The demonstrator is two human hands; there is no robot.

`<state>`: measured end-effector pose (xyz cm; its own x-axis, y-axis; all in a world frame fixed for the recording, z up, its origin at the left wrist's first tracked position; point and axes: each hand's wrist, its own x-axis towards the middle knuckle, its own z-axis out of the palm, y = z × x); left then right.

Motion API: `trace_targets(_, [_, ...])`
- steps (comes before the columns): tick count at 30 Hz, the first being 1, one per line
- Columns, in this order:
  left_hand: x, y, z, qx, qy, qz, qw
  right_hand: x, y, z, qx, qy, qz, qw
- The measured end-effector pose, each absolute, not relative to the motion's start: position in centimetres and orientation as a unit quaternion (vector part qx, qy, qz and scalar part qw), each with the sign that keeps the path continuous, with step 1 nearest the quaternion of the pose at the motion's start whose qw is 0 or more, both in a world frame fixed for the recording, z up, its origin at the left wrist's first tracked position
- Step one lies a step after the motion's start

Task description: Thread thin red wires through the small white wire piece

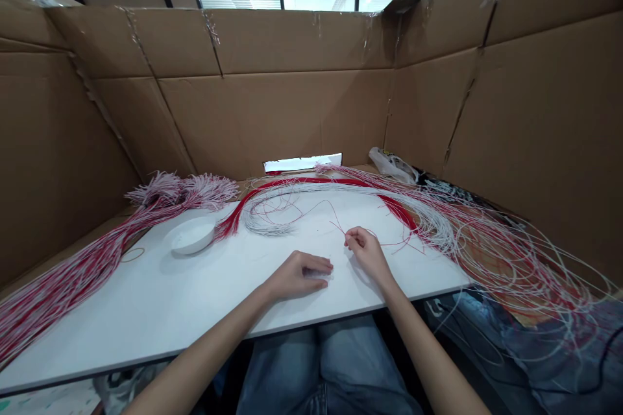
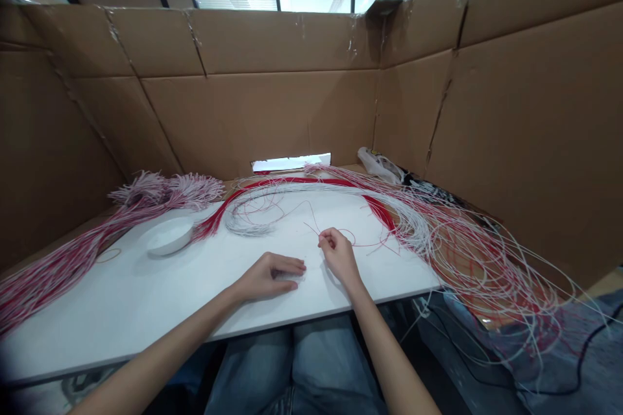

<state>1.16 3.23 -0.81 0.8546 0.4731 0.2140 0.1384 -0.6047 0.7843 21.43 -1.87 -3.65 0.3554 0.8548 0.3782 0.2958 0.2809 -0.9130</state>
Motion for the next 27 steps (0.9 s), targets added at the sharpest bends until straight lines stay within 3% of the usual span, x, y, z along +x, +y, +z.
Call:
trace_targets(7, [2.0,3.7,-0.2,0.892,0.183,0.211,0.355,21.2,-2.0,-3.5,-0.553,-0.520,0.239,0.605])
trace_targets(13, [2.1,3.9,-0.5,0.889,0.187,0.178,0.378,21.2,-2.0,-3.5,-0.555,-0.517,0.243,0.605])
trace_targets(27, [0.2,2.5,0.1,0.875,0.196,0.232,0.376,21.3,-2.1,-3.5,-0.556,-0.508,0.245,0.610])
